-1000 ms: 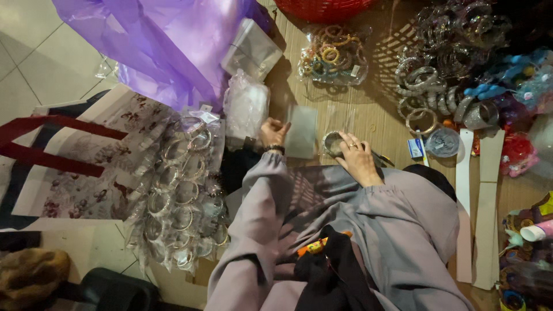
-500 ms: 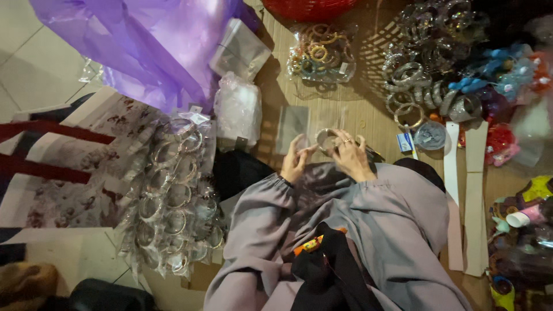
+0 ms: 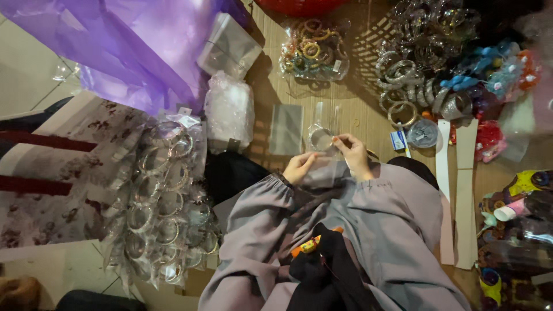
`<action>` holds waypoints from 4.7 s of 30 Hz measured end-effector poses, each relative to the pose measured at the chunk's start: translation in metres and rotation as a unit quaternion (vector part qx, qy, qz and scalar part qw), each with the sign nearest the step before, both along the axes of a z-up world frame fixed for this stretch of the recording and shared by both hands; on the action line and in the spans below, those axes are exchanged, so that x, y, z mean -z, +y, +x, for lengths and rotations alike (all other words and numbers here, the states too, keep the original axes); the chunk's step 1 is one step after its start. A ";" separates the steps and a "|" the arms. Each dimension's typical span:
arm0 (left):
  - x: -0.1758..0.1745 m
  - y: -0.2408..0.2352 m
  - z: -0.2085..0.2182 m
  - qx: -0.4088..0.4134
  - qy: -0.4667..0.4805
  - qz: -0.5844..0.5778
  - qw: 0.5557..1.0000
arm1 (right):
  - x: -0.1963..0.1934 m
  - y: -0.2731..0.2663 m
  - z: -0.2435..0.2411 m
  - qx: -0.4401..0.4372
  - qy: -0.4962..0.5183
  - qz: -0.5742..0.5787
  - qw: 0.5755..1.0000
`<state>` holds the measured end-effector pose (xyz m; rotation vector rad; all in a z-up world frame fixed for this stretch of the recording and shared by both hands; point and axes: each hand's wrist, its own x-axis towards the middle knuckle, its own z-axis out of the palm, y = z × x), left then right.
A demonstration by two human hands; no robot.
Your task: The person sits on the floor and packs silver bangles into small clear plastic bags. They pick up bangles from a pile, place them into bags, and seal them, repeating the process for multiple items.
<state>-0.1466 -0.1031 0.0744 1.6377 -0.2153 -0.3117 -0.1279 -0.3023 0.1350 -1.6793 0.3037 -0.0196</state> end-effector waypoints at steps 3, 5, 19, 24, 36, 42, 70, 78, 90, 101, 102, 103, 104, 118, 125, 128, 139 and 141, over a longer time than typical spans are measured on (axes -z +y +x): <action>0.020 0.001 -0.003 0.007 0.058 -0.003 0.998 | 0.009 -0.005 0.002 0.000 -0.003 0.001 1.000; -0.005 0.001 -0.005 0.009 0.065 -0.004 0.998 | -0.006 -0.009 0.005 -0.013 -0.001 -0.035 0.999; -0.093 0.012 0.011 -0.122 0.095 -0.094 0.983 | 0.019 -0.207 0.053 0.253 -0.077 -0.350 0.899; -0.052 0.020 0.011 -0.120 0.051 -0.007 0.991 | 0.032 -0.247 0.065 0.243 0.001 -0.338 0.909; -0.101 0.002 0.012 -0.145 0.158 -0.053 0.975 | 0.071 -0.297 0.082 0.247 0.003 -0.490 0.836; -0.090 -0.001 0.008 -0.156 0.161 -0.170 0.959 | 0.035 -0.260 0.065 0.296 -0.065 -0.462 0.833; -0.068 0.005 0.008 -0.160 0.181 -0.206 0.948 | 0.071 -0.263 0.044 0.362 -0.070 -0.257 0.893; -0.059 0.004 0.010 -0.133 0.096 -0.093 0.982 | 0.012 -0.201 0.018 0.169 -0.032 -0.393 0.903; -0.066 0.004 0.005 -0.119 0.071 -0.091 0.986 | -0.058 -0.095 0.010 0.072 -0.028 0.094 0.993; -0.102 0.006 0.002 -0.095 0.181 -0.203 0.958 | -0.122 -0.037 0.011 0.110 0.009 0.097 0.989; -0.104 0.007 0.002 -0.095 0.181 -0.203 0.958 | -0.135 -0.032 0.012 0.110 0.009 0.097 0.989; -0.107 0.007 0.002 -0.094 0.161 -0.182 0.965 | -0.147 -0.028 0.014 0.095 0.003 0.066 0.993; -0.109 0.007 0.002 -0.094 0.141 -0.161 0.972 | -0.159 -0.023 0.015 0.080 -0.004 0.035 0.996; -0.094 0.011 0.005 -0.116 0.003 -0.011 0.993 | -0.185 -0.012 0.028 -0.055 -0.090 -0.161 0.981; -0.106 0.008 0.006 -0.123 -0.009 -0.014 0.992 | -0.179 -0.021 0.033 -0.121 -0.129 -0.339 0.924; -0.107 0.009 0.004 -0.116 -0.012 -0.011 0.993 | -0.173 -0.023 0.034 -0.136 -0.143 -0.376 0.905; -0.097 0.008 0.002 -0.102 -0.026 -0.011 0.994 | -0.187 -0.020 0.029 -0.192 -0.129 -0.426 0.874; -0.102 0.010 0.002 -0.097 -0.031 -0.002 0.995 | -0.186 -0.023 0.029 -0.202 -0.119 -0.444 0.865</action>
